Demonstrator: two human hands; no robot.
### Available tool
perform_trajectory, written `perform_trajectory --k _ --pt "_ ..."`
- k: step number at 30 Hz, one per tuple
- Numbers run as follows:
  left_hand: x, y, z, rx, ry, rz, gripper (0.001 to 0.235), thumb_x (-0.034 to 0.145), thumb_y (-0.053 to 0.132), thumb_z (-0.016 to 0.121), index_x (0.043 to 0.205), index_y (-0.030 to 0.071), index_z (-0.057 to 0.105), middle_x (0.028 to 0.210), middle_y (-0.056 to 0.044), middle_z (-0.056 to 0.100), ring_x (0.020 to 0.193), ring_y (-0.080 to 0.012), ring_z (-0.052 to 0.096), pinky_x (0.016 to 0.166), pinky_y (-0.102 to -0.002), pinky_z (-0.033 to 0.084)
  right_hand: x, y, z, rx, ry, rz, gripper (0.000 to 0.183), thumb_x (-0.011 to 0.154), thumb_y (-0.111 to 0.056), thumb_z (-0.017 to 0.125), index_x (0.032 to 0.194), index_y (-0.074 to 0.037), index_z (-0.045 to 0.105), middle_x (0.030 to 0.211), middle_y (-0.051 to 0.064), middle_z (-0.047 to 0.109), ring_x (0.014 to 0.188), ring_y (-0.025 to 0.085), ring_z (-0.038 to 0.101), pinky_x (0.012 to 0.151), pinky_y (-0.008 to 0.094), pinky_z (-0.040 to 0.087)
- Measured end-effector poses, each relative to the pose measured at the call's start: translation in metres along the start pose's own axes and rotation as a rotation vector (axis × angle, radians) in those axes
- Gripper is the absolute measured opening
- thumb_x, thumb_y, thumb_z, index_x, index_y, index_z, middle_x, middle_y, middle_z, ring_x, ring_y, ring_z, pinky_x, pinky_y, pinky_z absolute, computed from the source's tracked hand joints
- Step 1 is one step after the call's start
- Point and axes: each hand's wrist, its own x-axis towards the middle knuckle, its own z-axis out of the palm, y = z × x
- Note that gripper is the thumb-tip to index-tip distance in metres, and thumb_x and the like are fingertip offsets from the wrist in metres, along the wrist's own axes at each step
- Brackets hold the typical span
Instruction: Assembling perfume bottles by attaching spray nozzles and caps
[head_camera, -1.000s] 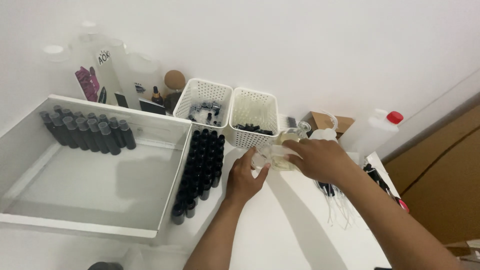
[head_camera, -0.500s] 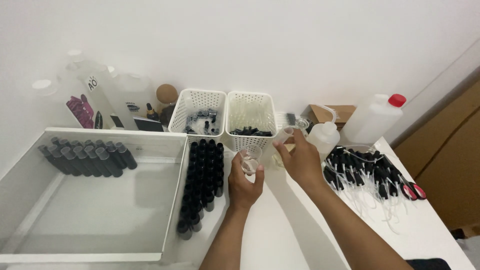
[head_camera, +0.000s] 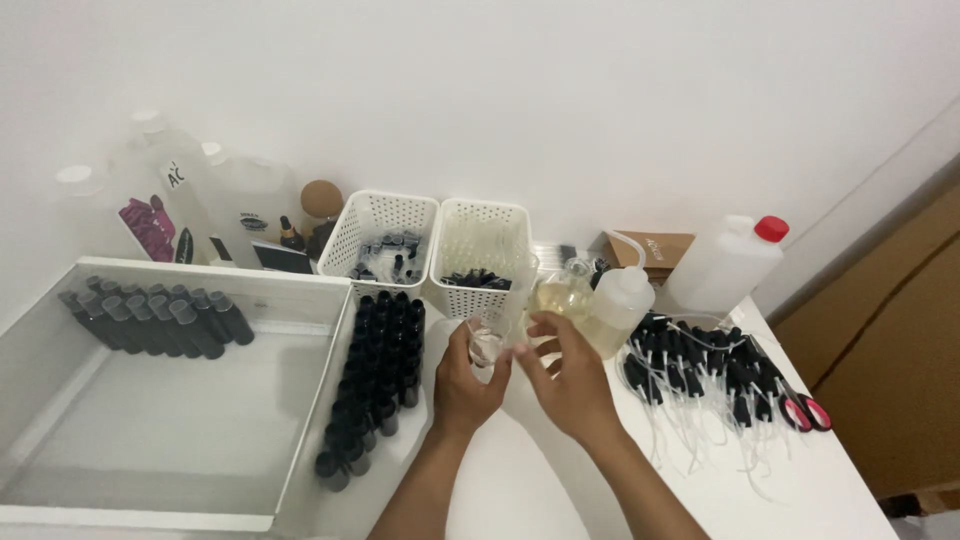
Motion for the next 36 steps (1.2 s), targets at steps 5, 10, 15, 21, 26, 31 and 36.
perform_trajectory --k 5,10,15,21,26,31,36 --pt "-0.007 0.012 0.006 0.135 -0.135 0.082 0.059 0.086 0.034 0.077 0.129 0.002 0.055 0.101 -0.013 0.071 0.086 -0.0318 0.07 0.069 -0.041 0.057 -0.009 0.012 0.005 0.152 -0.187 0.094 0.067 0.08 -0.036 0.078 0.139 -0.018 0.054 0.136 0.001 0.067 0.114 0.018 0.069 0.093 0.034 0.055" --pt "-0.001 0.041 0.005 0.162 0.001 0.235 0.056 0.074 0.024 0.084 0.121 0.001 0.064 0.066 -0.006 0.063 0.057 -0.0227 0.065 0.054 -0.035 0.055 0.004 0.02 -0.007 0.194 -0.2 0.019 0.065 0.082 -0.026 0.086 0.136 -0.005 0.057 0.118 0.016 0.071 0.104 0.032 0.074 0.087 0.04 0.063" --pt "-0.004 0.042 0.003 0.203 -0.123 0.271 0.084 0.067 0.038 0.088 0.135 0.0 0.054 0.084 -0.011 0.069 0.071 -0.0234 0.07 0.063 -0.037 0.059 0.012 0.017 -0.039 0.205 -0.298 0.044 0.06 0.08 -0.022 0.086 0.133 -0.009 0.061 0.117 0.016 0.074 0.102 0.031 0.076 0.085 0.041 0.063" --pt "0.013 0.059 -0.016 0.241 -0.086 0.303 0.037 0.092 0.014 0.061 0.128 0.007 0.057 0.107 -0.01 0.071 0.07 -0.0195 0.07 0.065 -0.033 0.059 0.02 0.014 -0.074 0.102 -0.246 0.06 0.056 0.082 -0.021 0.084 0.131 -0.005 0.062 0.122 0.021 0.071 0.107 0.036 0.075 0.089 0.043 0.061" --pt "0.019 0.093 -0.056 0.508 0.009 0.279 0.025 0.095 0.021 0.063 0.119 0.011 0.062 0.104 -0.003 0.069 0.073 -0.0164 0.069 0.069 -0.031 0.058 0.015 0.0 -0.081 0.123 -0.286 0.094 0.059 0.081 -0.018 0.084 0.133 -0.002 0.061 0.125 0.023 0.07 0.11 0.037 0.074 0.093 0.042 0.061" --pt "-0.013 0.115 -0.132 0.789 0.002 0.244 0.019 0.095 0.009 0.062 0.112 0.002 0.069 0.109 -0.013 0.068 0.089 -0.0278 0.067 0.074 -0.039 0.058 0.019 0.0 -0.077 -0.002 -0.386 0.204 0.063 0.079 -0.04 0.077 0.136 -0.021 0.059 0.134 -0.003 0.068 0.104 0.019 0.073 0.089 0.032 0.056" --pt "-0.05 0.097 -0.176 1.348 -0.318 -0.24 0.043 0.092 0.026 0.065 0.132 0.014 0.054 0.111 -0.004 0.064 0.075 -0.0232 0.075 0.049 -0.038 0.062 0.015 -0.017 -0.08 -0.034 -0.414 0.266 0.059 0.077 -0.041 0.08 0.131 -0.023 0.063 0.125 -0.005 0.073 0.105 0.017 0.073 0.089 0.03 0.053"
